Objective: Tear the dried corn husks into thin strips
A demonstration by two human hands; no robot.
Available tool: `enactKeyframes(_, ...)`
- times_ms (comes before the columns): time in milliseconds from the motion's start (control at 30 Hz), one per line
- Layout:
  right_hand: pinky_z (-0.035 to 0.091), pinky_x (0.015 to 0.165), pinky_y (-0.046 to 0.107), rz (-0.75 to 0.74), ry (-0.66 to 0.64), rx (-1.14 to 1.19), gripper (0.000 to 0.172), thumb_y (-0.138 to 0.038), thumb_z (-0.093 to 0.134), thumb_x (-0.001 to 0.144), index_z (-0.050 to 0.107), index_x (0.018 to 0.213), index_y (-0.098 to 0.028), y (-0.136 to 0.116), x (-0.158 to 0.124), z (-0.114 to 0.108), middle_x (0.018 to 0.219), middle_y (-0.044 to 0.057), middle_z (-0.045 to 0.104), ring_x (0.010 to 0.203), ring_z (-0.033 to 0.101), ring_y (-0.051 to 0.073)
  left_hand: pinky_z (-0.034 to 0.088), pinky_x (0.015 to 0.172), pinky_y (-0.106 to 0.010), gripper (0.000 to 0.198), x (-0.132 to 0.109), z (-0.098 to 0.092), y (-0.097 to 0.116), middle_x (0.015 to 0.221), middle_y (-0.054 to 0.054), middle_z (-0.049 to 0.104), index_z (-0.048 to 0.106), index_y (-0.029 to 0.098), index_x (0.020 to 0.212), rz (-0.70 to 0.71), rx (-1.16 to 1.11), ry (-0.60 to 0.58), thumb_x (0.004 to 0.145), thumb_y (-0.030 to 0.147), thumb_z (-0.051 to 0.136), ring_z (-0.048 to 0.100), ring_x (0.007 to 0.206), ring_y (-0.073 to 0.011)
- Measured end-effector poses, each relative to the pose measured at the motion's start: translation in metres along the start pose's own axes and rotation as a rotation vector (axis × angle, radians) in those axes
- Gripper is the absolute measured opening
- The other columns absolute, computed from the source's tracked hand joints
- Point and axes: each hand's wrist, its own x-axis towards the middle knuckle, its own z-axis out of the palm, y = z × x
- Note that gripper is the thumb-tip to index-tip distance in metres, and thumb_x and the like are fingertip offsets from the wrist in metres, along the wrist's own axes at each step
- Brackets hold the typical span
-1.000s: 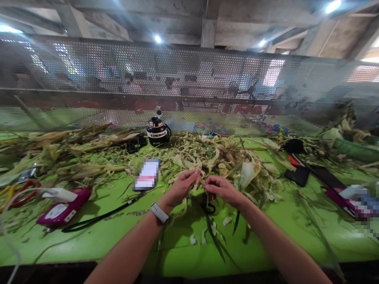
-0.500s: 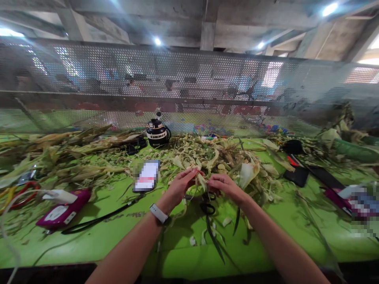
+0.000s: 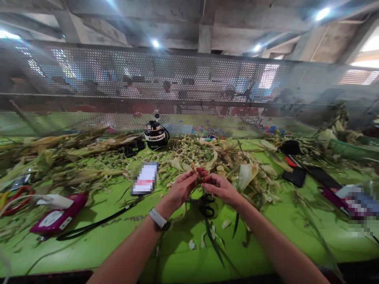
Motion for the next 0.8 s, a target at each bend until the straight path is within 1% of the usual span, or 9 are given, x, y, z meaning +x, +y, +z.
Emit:
enactKeyframes(100,0.033,0.048,0.02,-0.029,0.065,-0.044,0.039,-0.05,0.068,0.068,0.049,0.078,-0.017,0.002,0.002,0.003,0.064,-0.005,0.046,0.053,0.04,0.007,0.046,0.088,-0.028,0.026,0.001,0.0,-0.002,0.095,-0.007,0.07,0.068,0.016,0.095,-0.009,-0.06,0.002,0.07,0.025,0.069,0.063,0.096,-0.0185)
enactKeyframes(200,0.035,0.051,0.021,-0.069,0.114,-0.083,0.04,-0.05,0.067,0.069,0.052,0.085,-0.017,0.004,0.002,0.004,0.071,-0.002,0.05,0.058,0.043,0.008,0.043,0.094,-0.03,0.027,0.001,-0.001,-0.003,0.098,-0.008,0.07,0.067,0.015,0.096,-0.002,-0.059,-0.036,0.071,0.024,0.067,0.061,0.102,-0.0202)
enactKeyframes(267,0.033,0.048,0.021,-0.056,0.039,-0.103,0.039,-0.052,0.063,0.072,0.055,0.084,-0.016,0.005,0.002,0.004,0.066,-0.003,0.049,0.054,0.041,0.008,0.041,0.096,-0.031,0.026,0.001,-0.001,-0.003,0.099,-0.009,0.07,0.067,0.015,0.096,-0.013,-0.053,-0.057,0.072,0.023,0.066,0.06,0.104,-0.0207)
enactKeyframes(367,0.029,0.044,0.021,-0.033,-0.073,-0.121,0.038,-0.053,0.059,0.075,0.054,0.07,-0.016,0.004,0.0,0.003,0.054,-0.006,0.044,0.046,0.037,0.006,0.041,0.096,-0.032,0.024,0.0,-0.001,-0.003,0.098,-0.01,0.07,0.068,0.015,0.095,-0.028,-0.045,-0.107,0.073,0.023,0.062,0.061,0.103,-0.0212)
enactKeyframes(467,0.029,0.042,0.02,-0.03,-0.064,-0.081,0.038,-0.052,0.061,0.073,0.051,0.066,-0.016,0.002,-0.001,0.004,0.053,-0.006,0.046,0.044,0.038,0.005,0.042,0.094,-0.031,0.028,0.0,-0.002,-0.001,0.099,-0.01,0.07,0.068,0.014,0.095,-0.033,-0.022,-0.133,0.069,0.018,0.059,0.061,0.102,-0.0214)
enactKeyframes(600,0.027,0.04,0.019,-0.001,0.021,0.053,0.035,-0.049,0.063,0.072,0.05,0.065,-0.017,-0.004,-0.003,0.002,0.049,-0.006,0.046,0.041,0.037,0.005,0.043,0.09,-0.029,0.033,0.004,-0.006,0.003,0.103,-0.01,0.069,0.068,0.013,0.093,0.025,-0.064,0.027,0.064,0.016,0.053,0.06,0.101,-0.0202)
enactKeyframes(700,0.025,0.039,0.018,0.01,0.056,0.143,0.033,-0.045,0.065,0.07,0.048,0.062,-0.017,-0.009,-0.007,-0.005,0.047,-0.007,0.044,0.04,0.036,0.005,0.046,0.085,-0.03,0.027,0.008,-0.011,0.008,0.088,-0.01,0.07,0.067,0.011,0.087,0.08,-0.153,0.218,0.069,0.022,0.05,0.063,0.091,-0.0184)
enactKeyframes(733,0.024,0.038,0.018,0.025,0.015,0.148,0.032,-0.043,0.066,0.069,0.048,0.061,-0.017,-0.011,-0.009,-0.008,0.047,-0.007,0.043,0.04,0.035,0.004,0.047,0.083,-0.03,0.025,0.01,-0.013,0.01,0.082,-0.009,0.07,0.067,0.012,0.084,0.093,-0.168,0.285,0.07,0.022,0.05,0.064,0.085,-0.0172)
enactKeyframes(800,0.023,0.038,0.017,0.104,-0.193,0.111,0.029,-0.038,0.067,0.067,0.05,0.06,-0.016,-0.014,-0.013,-0.015,0.046,-0.008,0.043,0.039,0.033,0.004,0.048,0.078,-0.028,0.018,0.012,-0.016,0.012,0.07,-0.005,0.068,0.065,0.013,0.078,0.114,-0.171,0.399,0.071,0.021,0.051,0.063,0.075,-0.0147)
